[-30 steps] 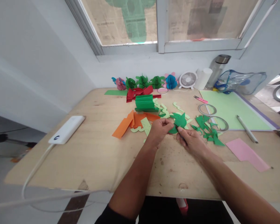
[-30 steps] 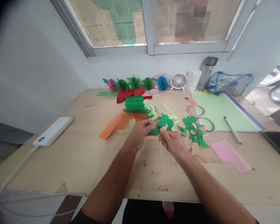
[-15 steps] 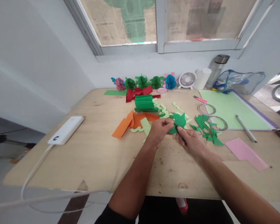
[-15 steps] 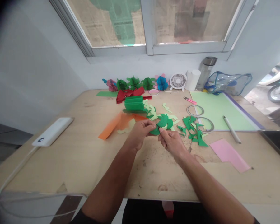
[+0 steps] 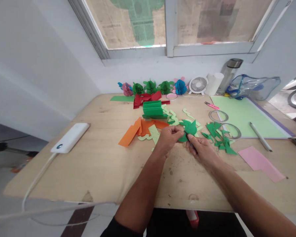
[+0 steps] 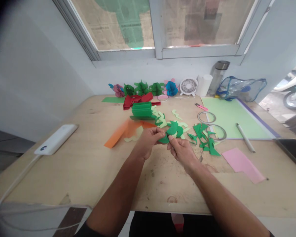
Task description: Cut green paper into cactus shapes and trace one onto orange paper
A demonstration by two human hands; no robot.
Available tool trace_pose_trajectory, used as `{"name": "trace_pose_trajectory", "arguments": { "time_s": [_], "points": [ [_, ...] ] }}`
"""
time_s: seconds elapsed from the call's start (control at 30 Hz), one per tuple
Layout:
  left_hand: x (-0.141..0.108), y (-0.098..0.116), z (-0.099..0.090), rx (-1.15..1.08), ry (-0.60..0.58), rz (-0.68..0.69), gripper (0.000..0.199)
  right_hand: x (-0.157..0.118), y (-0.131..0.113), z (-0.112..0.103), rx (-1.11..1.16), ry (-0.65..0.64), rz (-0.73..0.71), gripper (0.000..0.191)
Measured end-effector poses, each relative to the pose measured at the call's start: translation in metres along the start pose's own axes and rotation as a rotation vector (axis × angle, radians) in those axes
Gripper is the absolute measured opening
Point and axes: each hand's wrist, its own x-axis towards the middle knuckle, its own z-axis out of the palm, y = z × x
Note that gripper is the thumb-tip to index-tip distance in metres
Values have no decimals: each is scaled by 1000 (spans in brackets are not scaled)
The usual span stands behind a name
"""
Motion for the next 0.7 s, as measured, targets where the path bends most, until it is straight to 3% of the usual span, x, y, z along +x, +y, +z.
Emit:
{"name": "trace_pose_trajectory", "arguments": {
  "time_s": [0.33, 0.53, 0.7],
  "points": [
    [0, 0, -1, -18, -41, 6, 19, 0, -4, -2, 18, 14, 20, 50],
    [1, -5, -1, -47, -69, 6, 30, 1, -1, -5, 22, -5, 19, 53],
    [6, -14, 2, -103, 34, 64, 36, 1, -3, -9, -34, 76, -87, 53]
  ]
}}
